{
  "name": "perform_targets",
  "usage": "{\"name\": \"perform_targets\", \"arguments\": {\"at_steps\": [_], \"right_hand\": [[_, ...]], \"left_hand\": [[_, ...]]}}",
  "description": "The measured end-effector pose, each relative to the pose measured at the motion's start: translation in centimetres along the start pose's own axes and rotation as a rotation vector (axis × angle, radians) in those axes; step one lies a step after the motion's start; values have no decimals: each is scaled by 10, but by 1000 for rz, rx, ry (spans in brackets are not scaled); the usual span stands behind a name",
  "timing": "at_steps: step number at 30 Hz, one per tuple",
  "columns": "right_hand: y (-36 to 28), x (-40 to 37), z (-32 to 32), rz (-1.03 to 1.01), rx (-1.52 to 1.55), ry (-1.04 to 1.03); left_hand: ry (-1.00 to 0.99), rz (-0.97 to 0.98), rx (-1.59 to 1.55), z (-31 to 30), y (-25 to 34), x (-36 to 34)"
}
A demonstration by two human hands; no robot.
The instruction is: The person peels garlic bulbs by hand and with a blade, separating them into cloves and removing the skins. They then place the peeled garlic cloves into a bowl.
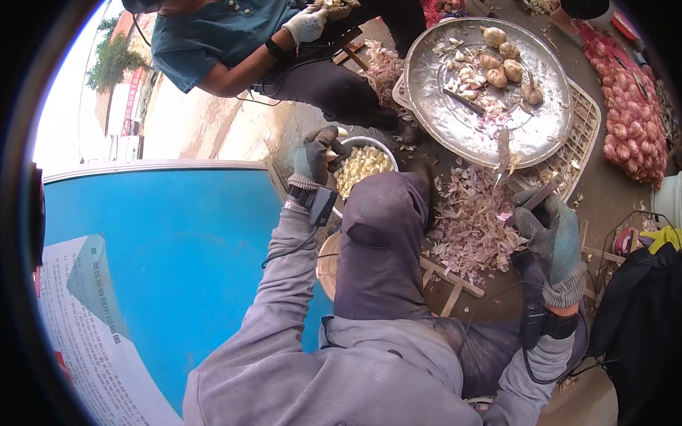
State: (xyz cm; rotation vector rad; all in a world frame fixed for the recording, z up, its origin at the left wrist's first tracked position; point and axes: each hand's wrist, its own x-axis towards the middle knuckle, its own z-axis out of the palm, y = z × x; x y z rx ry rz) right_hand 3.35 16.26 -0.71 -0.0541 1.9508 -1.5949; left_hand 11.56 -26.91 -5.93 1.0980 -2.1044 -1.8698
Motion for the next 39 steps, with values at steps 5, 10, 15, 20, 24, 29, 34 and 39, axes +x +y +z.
{"name": "perform_targets", "arguments": {"at_steps": [5,10,15,20,24,29,34,39], "right_hand": [[-7,-2,8,15,-99,-24],[-1,7,14,48,-78,-37],[-1,9,14,-7,-91,-52],[-8,10,2,-49,5,-68],[-10,8,-18,-243,320,57],[-14,-2,-32,-351,297,247],[-8,-6,-17,-437,248,339],[-12,-3,-10,-639,-213,358]], "left_hand": [[114,-233,-50,-52,-64,2],[-180,-215,-466,-48,-19,-22],[-554,-73,-803,18,45,-31],[-782,-24,-831,106,90,-47],[-927,29,-720,172,99,-59],[-982,-237,-594,230,81,-79],[-1075,-270,-583,250,69,-92],[-830,-445,-557,263,74,-103]]}}
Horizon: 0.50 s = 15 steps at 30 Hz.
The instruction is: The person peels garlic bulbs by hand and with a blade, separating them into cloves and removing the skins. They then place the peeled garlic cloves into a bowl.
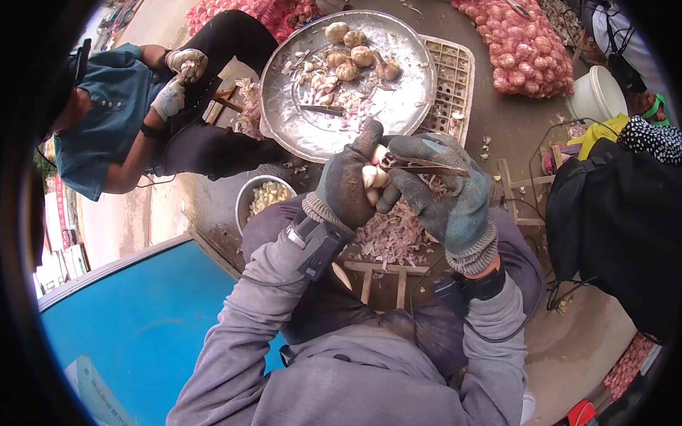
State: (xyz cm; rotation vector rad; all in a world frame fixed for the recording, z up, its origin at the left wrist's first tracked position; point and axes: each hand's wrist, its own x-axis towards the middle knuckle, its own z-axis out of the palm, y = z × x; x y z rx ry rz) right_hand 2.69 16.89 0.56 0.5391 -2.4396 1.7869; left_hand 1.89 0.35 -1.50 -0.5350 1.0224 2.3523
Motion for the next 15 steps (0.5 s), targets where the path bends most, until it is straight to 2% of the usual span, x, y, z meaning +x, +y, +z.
{"name": "perform_targets", "arguments": {"at_steps": [1,2,5,7,9,10,11,12,13,14,15], "right_hand": [[-1,-1,0,1,-3,-4],[-5,-2,1,8,48,-9],[-5,-7,9,4,186,-19],[-4,-6,11,-8,275,-28],[-8,0,6,-345,-230,-67],[-6,-3,8,-348,-232,-77],[-3,-10,13,-99,48,-42],[0,-14,15,153,322,-3],[3,-12,14,152,314,-3],[8,-8,11,192,272,123],[10,-5,7,231,228,253]], "left_hand": [[25,-81,-45,2,2,0],[25,-81,-51,-2,0,3],[-159,52,217,-33,-19,17],[-195,57,150,-41,-26,20],[-235,65,79,-45,-29,18],[-238,112,252,-46,-27,15],[-241,158,426,-47,-26,12],[-244,162,420,-43,-21,8],[-225,245,553,-36,-15,2],[-207,328,686,-31,-12,-2],[-220,327,681,-29,-11,-2]]}}
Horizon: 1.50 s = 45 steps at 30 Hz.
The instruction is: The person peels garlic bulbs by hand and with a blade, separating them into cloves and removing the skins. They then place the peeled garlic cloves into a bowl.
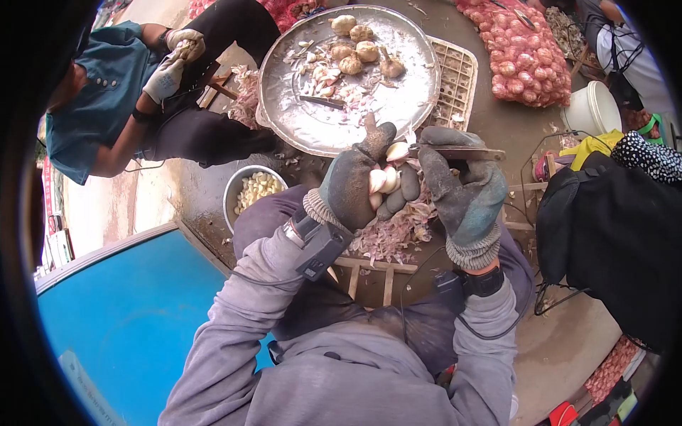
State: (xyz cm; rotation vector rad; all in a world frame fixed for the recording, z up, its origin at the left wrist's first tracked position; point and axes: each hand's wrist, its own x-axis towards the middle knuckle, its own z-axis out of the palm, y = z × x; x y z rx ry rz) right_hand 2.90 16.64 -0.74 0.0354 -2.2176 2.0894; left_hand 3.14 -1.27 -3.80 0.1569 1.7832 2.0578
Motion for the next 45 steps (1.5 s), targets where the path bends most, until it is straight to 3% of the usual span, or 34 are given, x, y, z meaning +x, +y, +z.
{"name": "perform_targets", "arguments": {"at_steps": [2,4,7,9,16,25,32,34,38,42,44,45], "right_hand": [[-7,12,-9,88,159,72],[-1,24,-30,280,345,-8],[5,23,-29,311,443,-5],[9,23,-25,379,577,0],[15,20,-26,490,595,-28],[16,20,-36,485,528,-127],[-1,16,-26,336,225,-71],[-5,13,-21,296,206,-49],[-12,2,-4,185,132,10],[-6,-4,10,110,-11,55],[-4,-4,10,94,-27,58],[0,-2,8,159,172,60]], "left_hand": [[-46,-184,-535,2,3,4],[-38,-58,-528,10,18,2],[-122,-68,-602,7,25,2],[0,-46,-376,12,31,1],[149,24,-89,15,26,1],[113,78,1,21,19,2],[226,235,239,27,13,3],[354,285,489,26,12,3],[401,232,650,25,9,3],[410,305,740,24,3,4],[428,339,769,23,3,5],[422,332,767,23,4,5]]}}
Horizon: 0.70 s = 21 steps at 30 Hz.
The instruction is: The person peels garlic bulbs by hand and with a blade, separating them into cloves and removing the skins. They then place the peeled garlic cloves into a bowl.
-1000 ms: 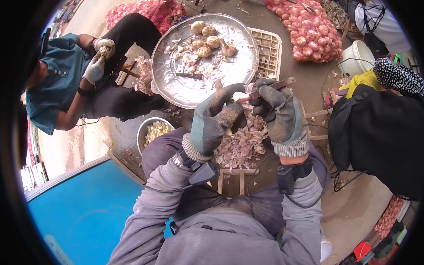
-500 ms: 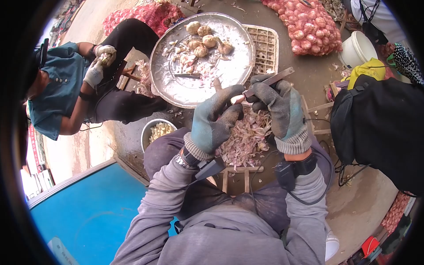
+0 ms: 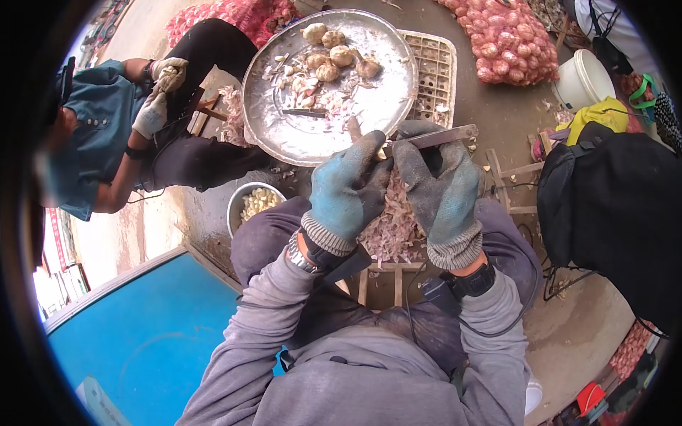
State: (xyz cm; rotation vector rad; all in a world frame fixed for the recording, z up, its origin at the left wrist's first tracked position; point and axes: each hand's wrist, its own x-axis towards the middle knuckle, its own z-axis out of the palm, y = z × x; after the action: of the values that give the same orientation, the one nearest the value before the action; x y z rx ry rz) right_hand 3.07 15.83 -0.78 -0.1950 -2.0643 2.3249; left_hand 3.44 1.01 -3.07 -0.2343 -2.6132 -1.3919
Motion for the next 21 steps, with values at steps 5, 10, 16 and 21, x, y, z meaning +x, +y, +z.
{"name": "perform_targets", "arguments": {"at_steps": [5,10,16,21], "right_hand": [[-1,6,-8,90,128,-30],[-1,11,-18,274,280,-52],[16,22,-39,335,499,39],[16,25,-45,275,339,56]], "left_hand": [[3,35,-65,-1,3,-1],[17,-7,-310,2,0,-4],[-89,-218,-574,-2,6,-2],[-136,-407,-751,-14,20,6]]}}
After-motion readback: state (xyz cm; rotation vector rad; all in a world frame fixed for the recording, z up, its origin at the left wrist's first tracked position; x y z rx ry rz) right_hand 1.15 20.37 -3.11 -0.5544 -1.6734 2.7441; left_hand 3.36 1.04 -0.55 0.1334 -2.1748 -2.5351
